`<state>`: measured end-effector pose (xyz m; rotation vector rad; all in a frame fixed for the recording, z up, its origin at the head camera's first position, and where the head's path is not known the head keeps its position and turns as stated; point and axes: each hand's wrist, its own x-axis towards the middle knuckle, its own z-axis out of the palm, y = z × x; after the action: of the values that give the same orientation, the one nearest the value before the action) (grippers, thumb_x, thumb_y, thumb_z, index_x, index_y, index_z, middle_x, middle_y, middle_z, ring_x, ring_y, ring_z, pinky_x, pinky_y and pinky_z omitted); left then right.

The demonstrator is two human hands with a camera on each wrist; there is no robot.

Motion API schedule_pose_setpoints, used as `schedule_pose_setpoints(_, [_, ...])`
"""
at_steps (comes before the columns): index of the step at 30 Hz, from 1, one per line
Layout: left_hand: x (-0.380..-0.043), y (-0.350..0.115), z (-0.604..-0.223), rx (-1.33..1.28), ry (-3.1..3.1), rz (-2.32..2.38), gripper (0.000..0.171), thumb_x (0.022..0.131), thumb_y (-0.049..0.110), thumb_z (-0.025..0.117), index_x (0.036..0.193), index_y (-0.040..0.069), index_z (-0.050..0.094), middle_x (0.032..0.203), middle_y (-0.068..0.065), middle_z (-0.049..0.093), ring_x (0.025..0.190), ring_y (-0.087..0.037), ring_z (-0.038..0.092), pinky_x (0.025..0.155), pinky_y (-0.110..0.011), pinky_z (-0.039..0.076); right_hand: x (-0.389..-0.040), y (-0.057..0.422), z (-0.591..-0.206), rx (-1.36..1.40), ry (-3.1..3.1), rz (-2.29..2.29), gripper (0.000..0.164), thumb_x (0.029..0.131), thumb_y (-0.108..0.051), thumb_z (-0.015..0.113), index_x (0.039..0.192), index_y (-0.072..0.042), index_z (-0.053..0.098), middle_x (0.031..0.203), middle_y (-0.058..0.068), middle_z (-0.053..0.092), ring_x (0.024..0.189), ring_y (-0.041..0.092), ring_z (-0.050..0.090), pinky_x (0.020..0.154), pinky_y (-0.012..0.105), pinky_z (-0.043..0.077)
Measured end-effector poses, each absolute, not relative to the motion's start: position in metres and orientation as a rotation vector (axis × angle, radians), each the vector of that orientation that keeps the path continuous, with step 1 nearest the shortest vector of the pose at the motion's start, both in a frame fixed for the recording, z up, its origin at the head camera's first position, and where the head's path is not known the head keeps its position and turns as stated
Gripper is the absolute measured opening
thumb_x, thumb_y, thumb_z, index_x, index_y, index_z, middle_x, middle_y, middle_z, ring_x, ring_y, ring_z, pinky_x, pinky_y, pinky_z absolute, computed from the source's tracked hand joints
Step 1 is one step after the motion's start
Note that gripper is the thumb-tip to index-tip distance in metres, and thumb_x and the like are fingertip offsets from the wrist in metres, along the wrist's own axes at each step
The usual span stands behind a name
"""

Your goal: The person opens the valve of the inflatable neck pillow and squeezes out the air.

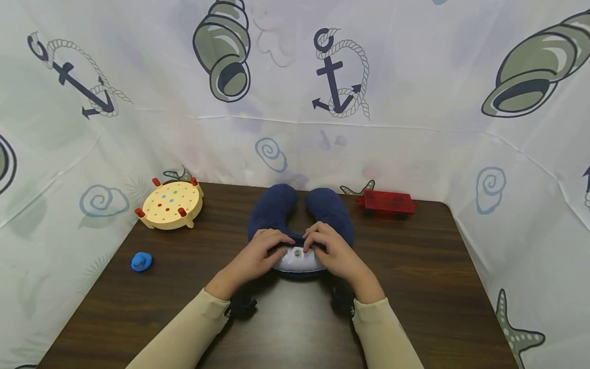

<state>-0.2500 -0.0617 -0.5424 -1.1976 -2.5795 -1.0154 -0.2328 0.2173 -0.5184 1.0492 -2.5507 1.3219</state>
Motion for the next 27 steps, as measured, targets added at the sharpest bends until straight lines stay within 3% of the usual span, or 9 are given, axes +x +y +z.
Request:
schedule_pose_setpoints(3, [-0.2494,-0.062,-0.5414,-1.21,-2.622,-1.007,0.036,0.102,0.023,0.08,0.136,0.021,0.069,0.147,-0.001,0.069,0.151,-0.023,0.053,0.132,-0.062,0.017,-0.2333,0.22,-0.5224,1.044,-2.583,1.486,0.019,0.105,-0.001,0.069,0.11,-0.017,0.078,0.135,0.006,0.068,0.138,0.03,0.059,0.117,0.038,0.048])
schedule_pose_setpoints(7, [-0.249,-0.0624,-0.5414,-1.206,-2.685,-0.967,0.048,0.095,0.033,0.087,0.137,0.024,0.067,0.164,-0.005,0.057,0.166,-0.028,0.033,0.129,-0.074,-0.007,-0.2351,0.2213,-0.5271,1.083,-2.632,1.52,0.021,0.105,-0.015,0.074,0.125,-0.021,0.079,0.133,0.001,0.067,0.129,0.022,0.06,0.107,0.036,0.051])
schedule_pose_setpoints(9, [-0.2497,-0.0624,-0.5425,-1.199,-2.706,-0.958,0.05,0.094,0.035,0.088,0.138,0.027,0.067,0.169,-0.003,0.052,0.166,-0.026,0.032,0.13,-0.072,-0.008,-0.2358,0.2202,-0.5281,1.112,-2.649,1.487,0.025,0.104,-0.018,0.075,0.129,-0.022,0.078,0.133,0.002,0.065,0.124,0.02,0.058,0.104,0.038,0.05])
schedule_pose_setpoints(14, [-0.2525,-0.0618,-0.5459,-1.192,-2.706,-1.001,0.049,0.093,0.035,0.088,0.138,0.029,0.068,0.164,0.006,0.057,0.163,-0.02,0.038,0.131,-0.068,-0.008,-0.2356,0.2179,-0.5269,1.154,-2.652,1.412,0.028,0.102,-0.017,0.077,0.13,-0.022,0.079,0.134,0.005,0.063,0.124,0.022,0.054,0.101,0.041,0.044])
schedule_pose_setpoints(27, [-0.2545,-0.0634,-0.5485,-1.212,-2.678,-1.078,0.048,0.093,0.034,0.088,0.136,0.028,0.07,0.161,0.006,0.06,0.161,-0.021,0.041,0.13,-0.068,-0.01,-0.2364,0.2161,-0.5299,1.099,-2.704,1.459,0.015,0.099,-0.019,0.081,0.11,-0.03,0.079,0.136,0.006,0.06,0.128,0.025,0.049,0.106,0.05,0.038])
